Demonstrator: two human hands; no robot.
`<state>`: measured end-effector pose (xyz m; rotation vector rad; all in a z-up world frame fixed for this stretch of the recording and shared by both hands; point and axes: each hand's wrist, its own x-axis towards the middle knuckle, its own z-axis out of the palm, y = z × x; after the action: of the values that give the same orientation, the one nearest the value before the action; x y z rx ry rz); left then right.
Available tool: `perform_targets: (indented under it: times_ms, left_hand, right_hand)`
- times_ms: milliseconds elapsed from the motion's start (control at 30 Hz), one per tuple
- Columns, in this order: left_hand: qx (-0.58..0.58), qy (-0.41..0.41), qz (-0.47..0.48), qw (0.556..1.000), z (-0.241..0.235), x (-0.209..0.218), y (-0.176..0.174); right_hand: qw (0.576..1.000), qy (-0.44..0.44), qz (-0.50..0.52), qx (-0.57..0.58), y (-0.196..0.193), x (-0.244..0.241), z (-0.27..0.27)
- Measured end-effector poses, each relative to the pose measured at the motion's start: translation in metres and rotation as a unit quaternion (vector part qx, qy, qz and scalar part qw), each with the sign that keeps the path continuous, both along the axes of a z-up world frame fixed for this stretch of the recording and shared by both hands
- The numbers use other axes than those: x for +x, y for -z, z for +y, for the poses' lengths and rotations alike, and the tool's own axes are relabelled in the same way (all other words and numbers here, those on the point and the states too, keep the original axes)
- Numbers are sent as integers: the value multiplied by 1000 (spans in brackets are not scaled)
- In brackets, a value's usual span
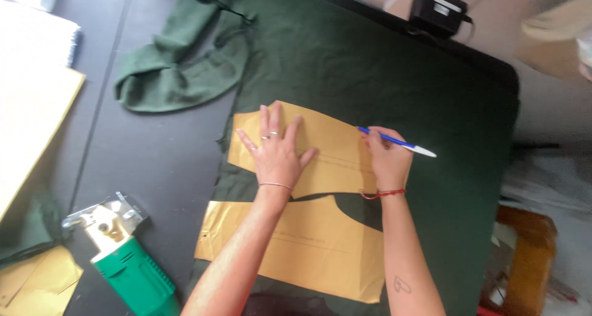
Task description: Tracing patterns onto fabric and cutting them out using an electric rotary cutter and scissors
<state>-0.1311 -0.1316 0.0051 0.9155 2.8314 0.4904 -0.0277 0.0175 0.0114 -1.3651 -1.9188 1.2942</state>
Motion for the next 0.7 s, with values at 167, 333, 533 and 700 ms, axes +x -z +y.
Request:
perform_targets:
  times_ms: [167, 333, 533, 700]
  left_hand:
    - [-2, -8, 1, 1000, 0, 1, 1]
    - [84, -10, 60, 995, -7, 2, 7]
    - [74, -51, 92, 992, -42, 6, 17]
    - [21, -78, 53, 995, -48, 12, 2]
  right_hand:
    - [995, 98, -5, -9, -20, 50, 19]
    - [991, 128, 25, 18, -26, 62, 18]
    - [957, -117, -6, 265, -32, -2, -25]
    - [966, -245, 74, 23, -17, -100, -93]
